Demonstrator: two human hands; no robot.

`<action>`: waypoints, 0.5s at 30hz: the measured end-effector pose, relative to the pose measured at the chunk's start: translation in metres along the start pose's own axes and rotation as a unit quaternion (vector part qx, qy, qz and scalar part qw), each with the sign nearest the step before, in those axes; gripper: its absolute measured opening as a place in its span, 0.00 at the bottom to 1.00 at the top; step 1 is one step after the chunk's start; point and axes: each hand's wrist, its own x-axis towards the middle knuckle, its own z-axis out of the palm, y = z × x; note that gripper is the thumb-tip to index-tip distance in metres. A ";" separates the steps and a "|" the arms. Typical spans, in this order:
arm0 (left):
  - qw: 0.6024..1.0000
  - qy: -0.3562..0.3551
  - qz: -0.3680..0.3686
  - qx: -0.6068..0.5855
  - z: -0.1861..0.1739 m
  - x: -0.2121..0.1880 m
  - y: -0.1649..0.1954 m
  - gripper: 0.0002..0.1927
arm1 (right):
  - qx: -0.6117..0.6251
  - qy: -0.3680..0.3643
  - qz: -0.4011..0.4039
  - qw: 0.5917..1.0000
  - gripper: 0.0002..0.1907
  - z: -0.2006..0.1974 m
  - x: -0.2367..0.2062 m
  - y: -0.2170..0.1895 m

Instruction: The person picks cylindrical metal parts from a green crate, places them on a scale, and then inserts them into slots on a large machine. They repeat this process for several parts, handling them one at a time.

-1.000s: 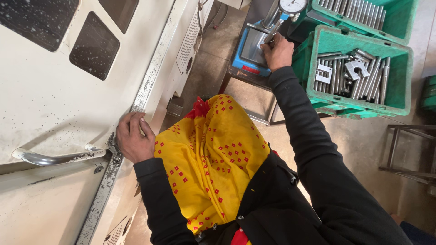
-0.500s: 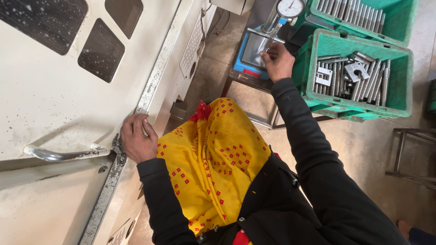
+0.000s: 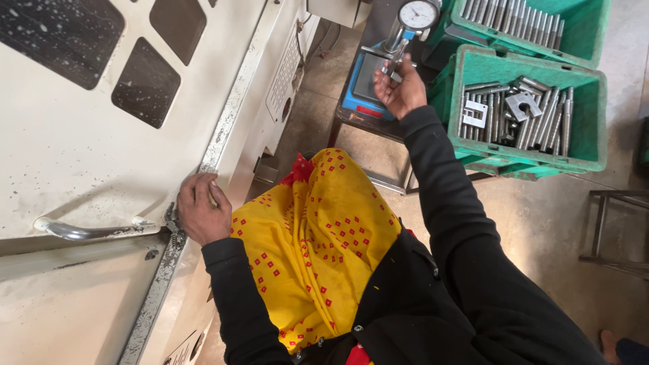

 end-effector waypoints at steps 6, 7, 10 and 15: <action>1.000 -0.001 -0.009 0.004 0.001 0.000 -0.001 0.09 | -0.230 -0.025 -0.258 0.938 0.07 -0.014 -0.026 0.016; 1.000 -0.003 -0.007 0.003 0.001 0.000 -0.001 0.08 | -0.304 -0.028 -0.370 0.878 0.09 -0.015 -0.034 0.017; 1.000 -0.007 -0.008 0.003 0.001 -0.001 -0.001 0.09 | -0.491 0.006 -0.522 0.698 0.13 -0.009 -0.051 0.012; 1.000 -0.003 -0.011 0.003 0.001 0.000 0.000 0.09 | -0.568 0.021 -0.526 0.633 0.19 0.008 -0.058 0.008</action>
